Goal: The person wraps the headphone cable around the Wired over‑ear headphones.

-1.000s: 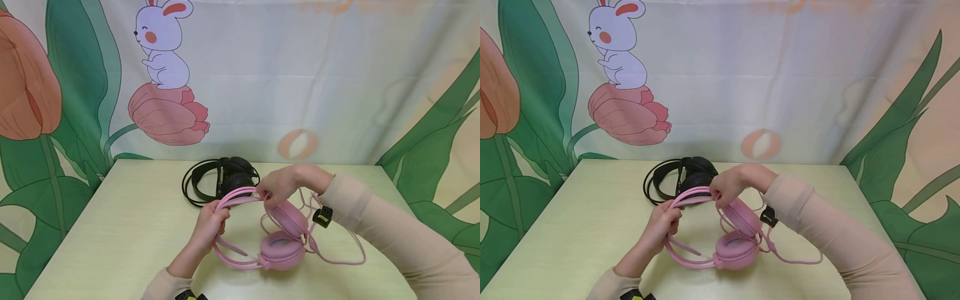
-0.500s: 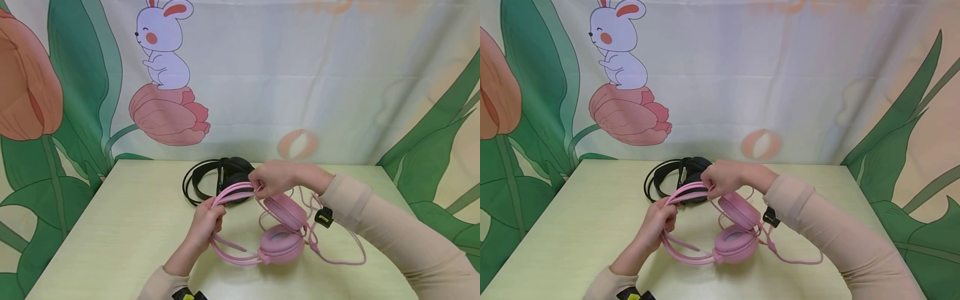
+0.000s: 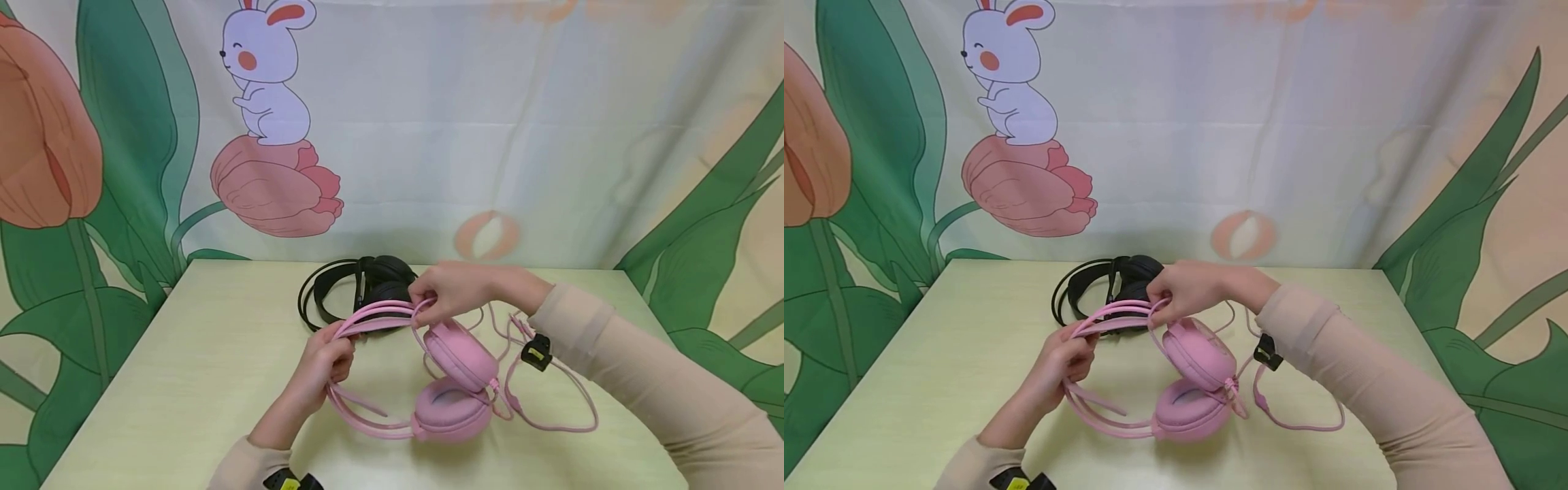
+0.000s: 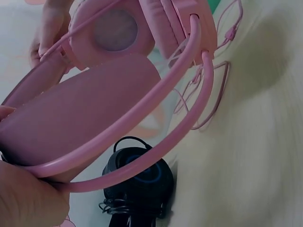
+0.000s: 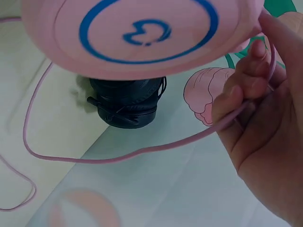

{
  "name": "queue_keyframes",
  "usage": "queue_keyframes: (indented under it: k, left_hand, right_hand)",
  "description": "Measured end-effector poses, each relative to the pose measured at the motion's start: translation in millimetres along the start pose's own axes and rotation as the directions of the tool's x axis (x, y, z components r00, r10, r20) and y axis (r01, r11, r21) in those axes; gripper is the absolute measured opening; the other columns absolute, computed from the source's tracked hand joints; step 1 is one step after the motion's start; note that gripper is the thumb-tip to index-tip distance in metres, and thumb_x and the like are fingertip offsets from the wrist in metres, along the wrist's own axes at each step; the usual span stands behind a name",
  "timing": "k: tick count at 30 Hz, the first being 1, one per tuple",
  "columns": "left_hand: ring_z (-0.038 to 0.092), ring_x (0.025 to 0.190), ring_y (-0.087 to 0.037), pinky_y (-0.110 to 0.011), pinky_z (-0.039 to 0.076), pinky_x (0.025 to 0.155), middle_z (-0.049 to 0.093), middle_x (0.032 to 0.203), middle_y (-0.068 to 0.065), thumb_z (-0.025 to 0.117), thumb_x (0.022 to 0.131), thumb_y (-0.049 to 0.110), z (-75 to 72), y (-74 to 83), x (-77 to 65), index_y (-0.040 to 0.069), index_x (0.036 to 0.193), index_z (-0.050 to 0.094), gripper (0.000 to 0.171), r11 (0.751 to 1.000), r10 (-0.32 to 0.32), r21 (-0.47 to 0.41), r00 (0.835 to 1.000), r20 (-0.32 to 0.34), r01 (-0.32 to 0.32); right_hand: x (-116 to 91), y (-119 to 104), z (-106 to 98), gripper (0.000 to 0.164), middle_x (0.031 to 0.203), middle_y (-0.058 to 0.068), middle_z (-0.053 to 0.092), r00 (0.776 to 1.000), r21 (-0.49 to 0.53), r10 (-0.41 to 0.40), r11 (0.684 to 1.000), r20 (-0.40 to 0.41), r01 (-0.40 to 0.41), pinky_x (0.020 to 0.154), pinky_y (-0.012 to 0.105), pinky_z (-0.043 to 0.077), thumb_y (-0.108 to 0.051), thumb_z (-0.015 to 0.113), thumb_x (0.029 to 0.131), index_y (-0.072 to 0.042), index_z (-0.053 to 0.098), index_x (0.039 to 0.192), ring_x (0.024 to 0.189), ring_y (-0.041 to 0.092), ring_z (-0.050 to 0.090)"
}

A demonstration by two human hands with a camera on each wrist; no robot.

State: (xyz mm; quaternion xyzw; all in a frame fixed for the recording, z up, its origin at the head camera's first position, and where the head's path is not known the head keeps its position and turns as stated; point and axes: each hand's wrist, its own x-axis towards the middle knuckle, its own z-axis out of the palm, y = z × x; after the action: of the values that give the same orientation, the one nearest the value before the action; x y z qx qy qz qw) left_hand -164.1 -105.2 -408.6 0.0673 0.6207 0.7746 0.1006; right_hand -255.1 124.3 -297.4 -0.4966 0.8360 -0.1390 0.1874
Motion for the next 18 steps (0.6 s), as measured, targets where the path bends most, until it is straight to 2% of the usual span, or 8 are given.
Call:
queue_keyframes:
  k: [5,9,12,15,18]
  left_hand:
    - [0.022,0.041,-0.005,-0.020,0.016,0.040,0.026,0.052,0.003,0.037,0.076,-0.005,-6.0,-2.2,-1.9,0.002,0.081,0.041,0.010,0.998,0.049,-0.040,0.995,0.085,-0.046]
    - [0.022,0.041,-0.005,-0.019,0.017,0.039,0.026,0.052,0.003,0.037,0.075,-0.005,-7.6,-2.5,-2.6,0.008,0.077,0.044,0.015,0.997,0.062,-0.061,0.993,0.097,-0.057]
    - [0.022,0.041,-0.006,-0.019,0.017,0.039,0.026,0.051,0.003,0.038,0.075,-0.005,-8.8,-2.1,-3.6,0.010,0.076,0.045,0.017,0.996,0.069,-0.065,0.992,0.107,-0.062]
    - [0.022,0.041,-0.005,-0.020,0.016,0.039,0.026,0.052,0.004,0.038,0.075,-0.005,-11.3,-2.4,-4.1,0.008,0.078,0.043,0.014,0.994,0.080,-0.079,0.987,0.136,-0.070]
    - [0.022,0.041,-0.005,-0.021,0.014,0.040,0.027,0.054,0.005,0.038,0.075,-0.005,-15.1,-3.6,-4.2,0.007,0.079,0.042,0.013,0.989,0.090,-0.129,0.981,0.170,-0.069]
  right_hand:
    - [0,3,3,0.017,0.066,-0.009,0.052,0.999,0.166,0.003,0.986,0.036,-0.009,0.056,0.019,0.036,-0.029,0.061,0.086,-0.019,0.056,0.074,0.056,0.004,0.045]
    - [0,4,5,0.013,0.069,-0.006,0.057,0.998,0.277,0.006,0.960,0.070,-0.025,0.058,0.022,0.043,-0.026,0.060,0.087,-0.017,0.058,0.077,0.057,0.008,0.053]
    - [0,5,4,0.012,0.072,-0.003,0.059,0.996,0.340,-0.007,0.940,0.090,-0.024,0.059,0.022,0.043,-0.023,0.058,0.088,-0.015,0.059,0.080,0.060,0.010,0.052]
    - [0,7,2,0.010,0.071,-0.003,0.057,0.996,0.376,-0.015,0.926,0.093,-0.021,0.058,0.022,0.040,-0.021,0.056,0.090,-0.014,0.060,0.083,0.061,0.011,0.048]
    - [-1,10,0,0.010,0.070,-0.003,0.053,0.997,0.387,-0.010,0.922,0.080,-0.021,0.059,0.022,0.038,-0.019,0.053,0.091,-0.014,0.060,0.086,0.061,0.012,0.045]
